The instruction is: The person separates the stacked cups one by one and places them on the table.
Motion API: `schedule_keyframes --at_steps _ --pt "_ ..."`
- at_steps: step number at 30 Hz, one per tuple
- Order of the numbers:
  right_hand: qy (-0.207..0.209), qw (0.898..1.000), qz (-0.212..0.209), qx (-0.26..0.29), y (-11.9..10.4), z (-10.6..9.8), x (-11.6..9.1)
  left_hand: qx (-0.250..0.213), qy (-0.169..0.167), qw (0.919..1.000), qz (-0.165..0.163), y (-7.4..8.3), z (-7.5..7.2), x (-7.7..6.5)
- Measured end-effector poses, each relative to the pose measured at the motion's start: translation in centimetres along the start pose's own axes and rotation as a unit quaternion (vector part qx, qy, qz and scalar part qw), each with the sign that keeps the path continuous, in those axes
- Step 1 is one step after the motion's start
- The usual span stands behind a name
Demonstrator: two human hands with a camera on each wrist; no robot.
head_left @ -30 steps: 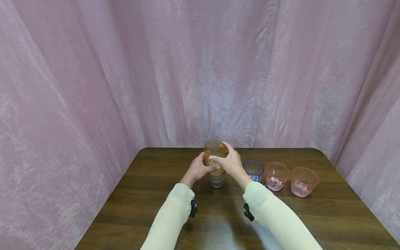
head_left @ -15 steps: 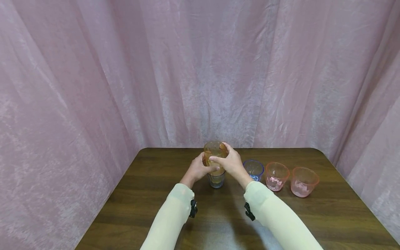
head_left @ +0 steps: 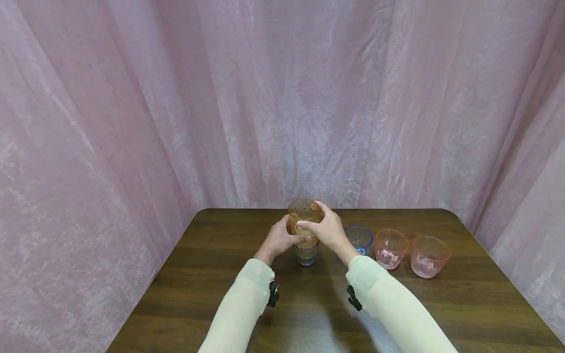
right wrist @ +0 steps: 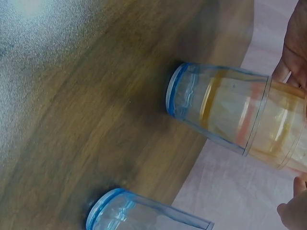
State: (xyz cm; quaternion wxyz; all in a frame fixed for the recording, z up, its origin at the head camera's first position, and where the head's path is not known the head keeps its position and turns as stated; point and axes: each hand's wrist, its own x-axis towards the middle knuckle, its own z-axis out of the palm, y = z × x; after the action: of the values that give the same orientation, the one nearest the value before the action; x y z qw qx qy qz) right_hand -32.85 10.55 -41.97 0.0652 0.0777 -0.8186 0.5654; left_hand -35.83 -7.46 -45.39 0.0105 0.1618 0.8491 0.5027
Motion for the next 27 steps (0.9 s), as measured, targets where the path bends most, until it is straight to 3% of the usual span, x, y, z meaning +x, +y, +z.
schedule_keyframes --at_steps 13,21,27 --pt "-0.032 0.999 0.023 0.036 0.23 -0.09 0.28 0.006 -0.009 0.9999 0.003 0.43 0.18 0.17" --pt "-0.016 0.999 0.000 0.037 0.53 -0.01 -0.05 0.018 0.011 0.9998 0.007 0.56 0.73 -0.16" --pt "0.026 1.000 -0.008 0.003 0.02 0.42 -0.34 0.043 0.027 0.9985 0.021 0.82 0.78 -0.11"
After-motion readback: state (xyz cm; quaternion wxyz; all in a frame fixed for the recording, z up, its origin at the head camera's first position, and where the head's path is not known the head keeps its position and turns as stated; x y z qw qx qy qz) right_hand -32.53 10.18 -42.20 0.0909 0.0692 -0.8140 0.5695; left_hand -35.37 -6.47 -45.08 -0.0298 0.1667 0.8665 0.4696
